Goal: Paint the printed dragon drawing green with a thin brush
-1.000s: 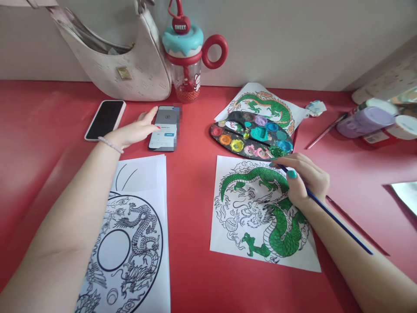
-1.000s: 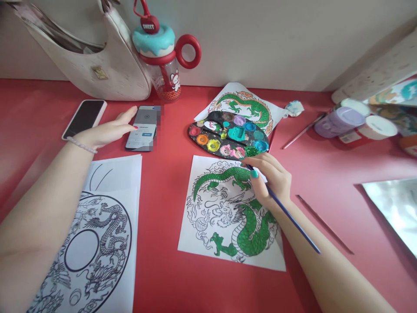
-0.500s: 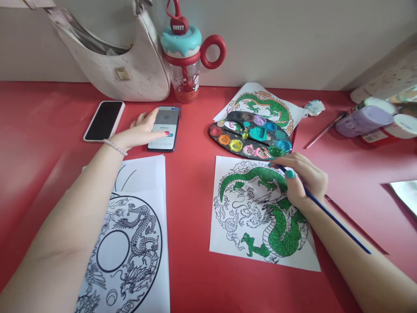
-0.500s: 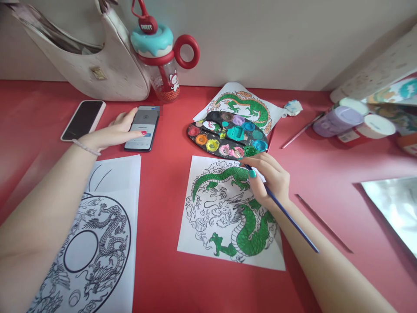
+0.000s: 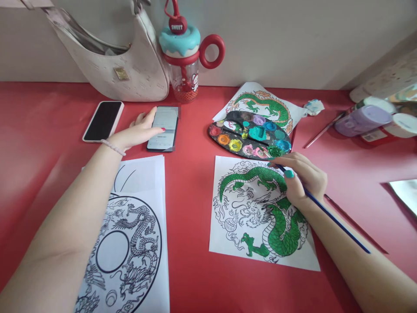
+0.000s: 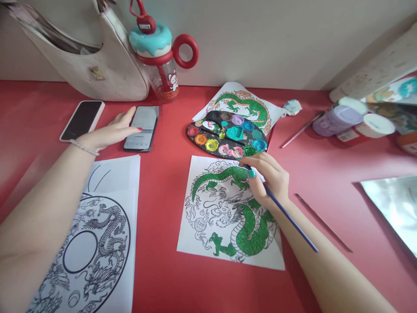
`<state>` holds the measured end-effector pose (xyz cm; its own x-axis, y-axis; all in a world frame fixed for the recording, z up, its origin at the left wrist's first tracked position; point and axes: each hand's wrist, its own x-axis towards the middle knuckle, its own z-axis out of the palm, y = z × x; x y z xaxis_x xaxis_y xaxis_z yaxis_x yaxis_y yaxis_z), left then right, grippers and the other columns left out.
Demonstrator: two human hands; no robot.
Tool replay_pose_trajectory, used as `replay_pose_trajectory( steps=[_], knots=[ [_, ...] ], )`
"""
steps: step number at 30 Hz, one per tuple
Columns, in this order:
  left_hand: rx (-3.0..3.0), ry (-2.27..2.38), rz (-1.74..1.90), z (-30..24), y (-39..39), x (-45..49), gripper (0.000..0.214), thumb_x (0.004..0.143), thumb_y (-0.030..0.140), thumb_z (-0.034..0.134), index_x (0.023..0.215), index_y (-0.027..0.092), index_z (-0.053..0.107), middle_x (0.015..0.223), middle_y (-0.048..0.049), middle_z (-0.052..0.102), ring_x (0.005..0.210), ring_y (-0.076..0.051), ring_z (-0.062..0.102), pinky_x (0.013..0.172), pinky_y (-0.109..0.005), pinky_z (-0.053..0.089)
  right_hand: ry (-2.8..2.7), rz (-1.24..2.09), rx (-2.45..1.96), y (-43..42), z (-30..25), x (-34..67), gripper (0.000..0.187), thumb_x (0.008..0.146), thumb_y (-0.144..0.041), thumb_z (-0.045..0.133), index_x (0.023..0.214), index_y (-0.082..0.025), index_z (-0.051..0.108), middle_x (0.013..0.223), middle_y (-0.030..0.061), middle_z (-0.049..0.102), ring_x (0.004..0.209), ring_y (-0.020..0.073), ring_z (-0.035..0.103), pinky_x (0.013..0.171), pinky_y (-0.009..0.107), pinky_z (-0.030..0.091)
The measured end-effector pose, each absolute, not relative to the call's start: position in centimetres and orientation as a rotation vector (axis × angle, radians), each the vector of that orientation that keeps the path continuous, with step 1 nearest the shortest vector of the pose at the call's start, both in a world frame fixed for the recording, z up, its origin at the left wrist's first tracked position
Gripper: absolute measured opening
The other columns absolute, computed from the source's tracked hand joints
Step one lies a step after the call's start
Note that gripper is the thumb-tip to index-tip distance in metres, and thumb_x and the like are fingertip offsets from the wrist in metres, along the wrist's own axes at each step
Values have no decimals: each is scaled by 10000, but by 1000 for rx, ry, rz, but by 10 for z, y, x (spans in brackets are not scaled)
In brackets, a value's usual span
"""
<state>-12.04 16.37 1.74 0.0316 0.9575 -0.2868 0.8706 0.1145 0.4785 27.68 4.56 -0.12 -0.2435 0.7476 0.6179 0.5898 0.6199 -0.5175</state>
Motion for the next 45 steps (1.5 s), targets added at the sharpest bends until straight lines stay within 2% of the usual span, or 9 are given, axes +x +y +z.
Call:
replay_pose_trajectory(
  steps=[10, 17, 23, 28, 33, 37, 41, 45],
  knots=[
    [1741, 1863, 200, 23, 160, -117, 854, 760, 591, 503, 1467, 402, 64, 1575, 52, 29, 1433, -371, 20, 1145, -575, 90, -1948, 230, -1043, 46, -2, 277, 226, 860, -174, 424, 930, -199, 637, 793, 37, 623, 757, 141, 580, 690, 294, 460],
    [1768, 1859, 155, 24, 161, -118, 837, 782, 598, 472, 1471, 391, 43, 1577, 27, -5, 1433, -368, -7, 1134, -591, 91, -1950, 222, -1047, 46, -1, 277, 228, 864, -175, 420, 928, -207, 637, 794, 29, 618, 754, 137, 580, 692, 288, 461],
    [1862, 1799, 99, 19, 161, -124, 838, 790, 599, 454, 1470, 386, 13, 1577, 9, 23, 1428, -365, -37, 1118, -611, 107, -1965, 239, -1036, 46, -1, 278, 244, 864, -159, 407, 953, -212, 628, 804, 26, 614, 760, 135, 571, 699, 294, 456],
    [2023, 1674, 20, 29, 149, -112, 803, 816, 573, 431, 1478, 360, 29, 1567, 13, 131, 1436, -323, 94, 1143, -507, 171, -1981, 229, -1040, 46, 0, 278, 242, 863, -162, 401, 943, -205, 625, 814, 30, 613, 761, 135, 571, 698, 292, 455],
    [2106, 1610, -48, 41, 140, -103, 771, 812, 545, 481, 1473, 333, 145, 1500, -24, 328, 1400, -340, 238, 1133, -529, 183, -1988, 244, -1038, 46, 1, 277, 240, 867, -176, 392, 930, -198, 623, 816, 34, 609, 749, 135, 574, 690, 293, 457],
    [2105, 1685, 183, 35, 148, -100, 728, 824, 451, 510, 1459, 258, 211, 1479, -79, 355, 1393, -312, 255, 1121, -516, 232, -1994, 247, -1043, 46, 0, 278, 237, 865, -171, 397, 929, -195, 624, 816, 35, 610, 755, 134, 576, 695, 293, 457],
    [1985, 1542, 519, 18, 157, -101, 633, 844, 320, 482, 1431, 240, 259, 1449, -72, 402, 1362, -237, 333, 1119, -430, 281, -1993, 255, -1040, 46, -1, 278, 239, 865, -165, 398, 931, -190, 625, 817, 39, 610, 761, 134, 574, 697, 297, 453],
    [1942, 1512, 597, 12, 158, -100, 661, 791, 278, 555, 1401, 231, 306, 1394, -71, 467, 1326, -229, 383, 1111, -418, 292, -2000, 248, -1040, 46, 0, 278, 241, 863, -164, 396, 927, -191, 627, 818, 39, 611, 755, 133, 574, 692, 296, 450]
  ],
)
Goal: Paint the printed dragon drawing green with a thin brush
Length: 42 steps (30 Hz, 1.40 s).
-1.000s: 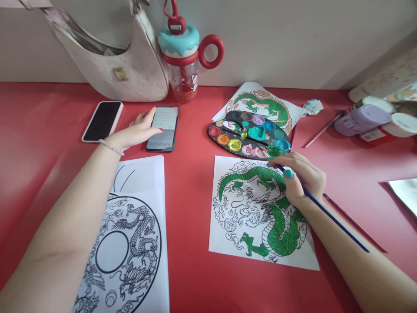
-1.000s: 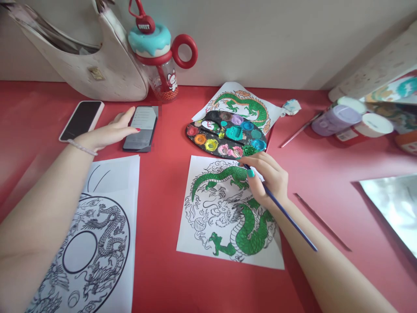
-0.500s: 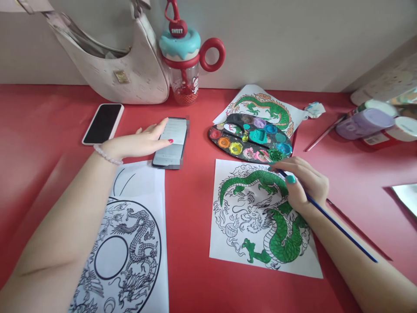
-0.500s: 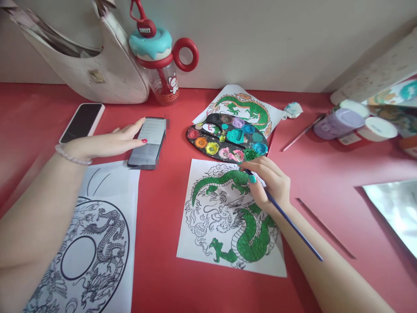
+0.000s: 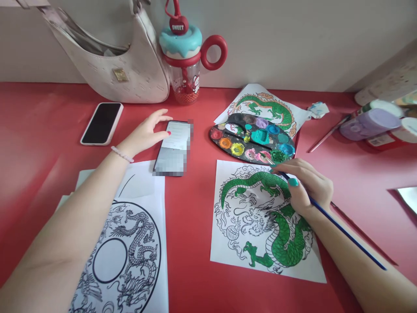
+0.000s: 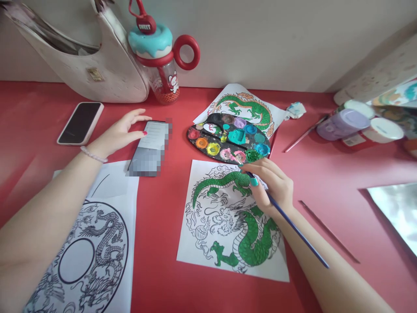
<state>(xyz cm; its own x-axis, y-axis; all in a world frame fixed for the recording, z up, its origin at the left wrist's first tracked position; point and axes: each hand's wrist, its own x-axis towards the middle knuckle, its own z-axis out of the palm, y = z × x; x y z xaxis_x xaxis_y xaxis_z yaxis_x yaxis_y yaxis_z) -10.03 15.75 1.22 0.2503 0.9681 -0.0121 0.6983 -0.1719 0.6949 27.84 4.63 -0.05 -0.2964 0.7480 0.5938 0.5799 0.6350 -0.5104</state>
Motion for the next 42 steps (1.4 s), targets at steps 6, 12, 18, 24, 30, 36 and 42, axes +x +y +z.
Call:
replay_pose_trajectory(
  steps=[6, 12, 18, 24, 30, 36, 42],
  knots=[
    [1959, 1612, 689, 11, 158, -93, 652, 758, 288, 606, 1356, 212, 359, 1292, -76, 550, 1259, -223, 450, 1083, -412, 321, -2002, 249, -1038, 47, -1, 279, 243, 857, -168, 398, 933, -198, 628, 813, 39, 610, 749, 143, 579, 685, 305, 455],
    [1918, 1626, 811, 3, 161, -92, 571, 759, 259, 609, 1291, 185, 416, 1190, -77, 606, 1177, -195, 517, 1045, -374, 370, -1995, 257, -1054, 46, -1, 278, 243, 864, -190, 397, 922, -209, 632, 813, 36, 610, 741, 150, 585, 683, 314, 459],
    [1921, 1640, 831, 1, 162, -93, 500, 792, 263, 562, 1268, 182, 430, 1158, -74, 618, 1156, -183, 526, 1052, -371, 361, -1974, 274, -1069, 45, -1, 279, 248, 863, -194, 401, 921, -227, 640, 813, 30, 608, 736, 151, 584, 679, 316, 454],
    [1987, 1618, 636, 10, 156, -91, 616, 766, 310, 583, 1342, 261, 371, 1298, -45, 544, 1278, -233, 412, 1112, -452, 260, -1981, 272, -1049, 46, -1, 279, 248, 854, -183, 410, 924, -224, 645, 813, 36, 611, 737, 152, 582, 673, 315, 452],
    [2002, 1608, 606, 10, 156, -92, 663, 754, 316, 585, 1366, 263, 334, 1328, -44, 523, 1288, -238, 399, 1119, -460, 239, -1980, 270, -1065, 46, -3, 278, 242, 852, -177, 408, 922, -210, 638, 814, 39, 612, 744, 152, 584, 682, 314, 454],
    [1982, 1611, 623, 9, 158, -93, 647, 761, 313, 574, 1362, 254, 340, 1320, -51, 531, 1280, -231, 412, 1116, -451, 253, -1986, 265, -1052, 46, -3, 279, 243, 852, -181, 405, 919, -205, 638, 809, 39, 611, 738, 148, 585, 681, 310, 453],
    [1974, 1609, 643, 7, 158, -92, 622, 769, 310, 554, 1354, 253, 351, 1308, -47, 538, 1279, -227, 414, 1118, -458, 247, -1979, 268, -1061, 46, -3, 279, 248, 851, -179, 404, 922, -218, 639, 806, 34, 611, 733, 149, 584, 672, 312, 451]
  ],
)
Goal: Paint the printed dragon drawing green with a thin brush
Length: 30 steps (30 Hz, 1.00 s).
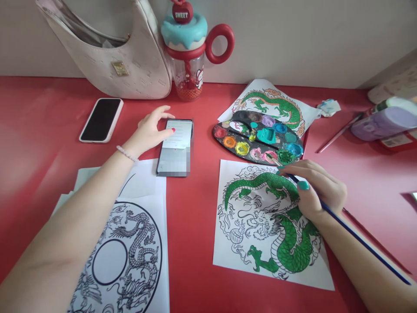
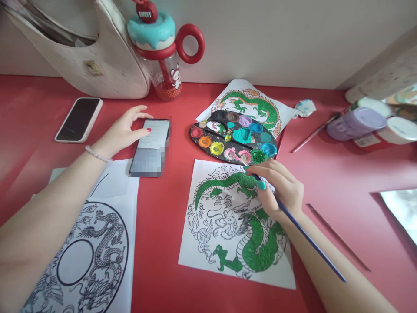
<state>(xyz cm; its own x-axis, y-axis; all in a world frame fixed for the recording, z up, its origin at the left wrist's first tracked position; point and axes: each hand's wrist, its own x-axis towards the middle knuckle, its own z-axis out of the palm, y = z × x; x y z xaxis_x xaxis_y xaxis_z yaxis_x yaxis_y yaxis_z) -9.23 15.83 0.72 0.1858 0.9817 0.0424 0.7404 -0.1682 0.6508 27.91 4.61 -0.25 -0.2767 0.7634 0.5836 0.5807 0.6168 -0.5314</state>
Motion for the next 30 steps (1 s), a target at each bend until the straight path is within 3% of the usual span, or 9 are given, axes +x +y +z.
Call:
replay_pose_trajectory(
  steps=[15, 30],
  knots=[
    [1953, 1654, 631, 9, 158, -89, 657, 758, 371, 587, 1360, 268, 345, 1301, -40, 538, 1269, -243, 411, 1103, -450, 265, -1988, 268, -1060, 46, -3, 279, 247, 852, -189, 405, 924, -218, 639, 811, 38, 613, 733, 154, 587, 670, 320, 453],
    [2095, 1569, 268, 19, 153, -84, 930, 688, 453, 666, 1454, 308, 158, 1495, -78, 270, 1400, -366, 153, 1126, -590, 81, -1987, 262, -1065, 46, -2, 278, 253, 861, -203, 410, 931, -229, 652, 818, 33, 622, 728, 154, 596, 666, 316, 462]
  ],
)
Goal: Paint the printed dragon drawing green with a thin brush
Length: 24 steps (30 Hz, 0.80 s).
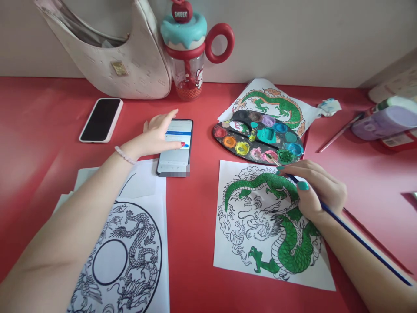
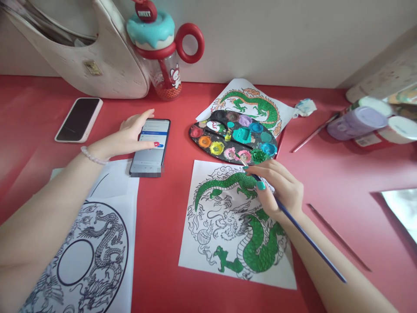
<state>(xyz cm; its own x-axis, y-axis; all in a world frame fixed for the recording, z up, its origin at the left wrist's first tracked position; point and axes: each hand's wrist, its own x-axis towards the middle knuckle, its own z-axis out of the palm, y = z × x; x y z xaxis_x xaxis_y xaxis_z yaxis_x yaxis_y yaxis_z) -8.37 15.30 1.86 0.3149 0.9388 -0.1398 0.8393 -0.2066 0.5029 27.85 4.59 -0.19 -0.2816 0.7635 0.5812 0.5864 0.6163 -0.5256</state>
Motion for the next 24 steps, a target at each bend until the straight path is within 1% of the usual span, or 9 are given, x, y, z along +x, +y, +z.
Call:
replay_pose_trajectory(
  steps=[5, 11, 15, 20, 24],
  knots=[
    [2090, 1609, 235, 18, 153, -81, 966, 681, 461, 675, 1462, 285, 134, 1505, -101, 240, 1405, -364, 131, 1125, -595, 63, -1992, 264, -1063, 46, -2, 279, 254, 861, -193, 406, 933, -223, 648, 819, 37, 612, 740, 153, 589, 672, 315, 456],
    [2110, 1560, 286, 17, 153, -84, 939, 693, 448, 670, 1457, 307, 143, 1491, -86, 278, 1397, -362, 159, 1125, -592, 77, -1988, 274, -1061, 46, -3, 280, 246, 855, -186, 411, 926, -221, 643, 820, 40, 610, 749, 155, 590, 677, 315, 455],
    [2107, 1547, 277, 18, 153, -84, 942, 697, 426, 664, 1462, 312, 126, 1490, -77, 279, 1399, -361, 149, 1129, -587, 77, -1989, 272, -1055, 46, -2, 279, 249, 857, -181, 408, 930, -220, 642, 818, 41, 609, 740, 150, 586, 676, 313, 451],
    [2061, 1574, 220, 23, 151, -84, 934, 727, 435, 631, 1473, 295, 86, 1523, -82, 214, 1416, -362, 97, 1130, -585, 64, -1997, 271, -1060, 46, -2, 279, 244, 860, -183, 404, 923, -215, 638, 821, 42, 609, 752, 150, 586, 681, 312, 456],
    [2049, 1521, 217, 24, 152, -90, 913, 760, 435, 603, 1477, 303, 53, 1538, -79, 182, 1423, -354, 86, 1133, -572, 58, -1998, 275, -1068, 46, -2, 280, 242, 861, -187, 403, 930, -212, 633, 823, 40, 610, 756, 148, 585, 690, 310, 459]
  ],
)
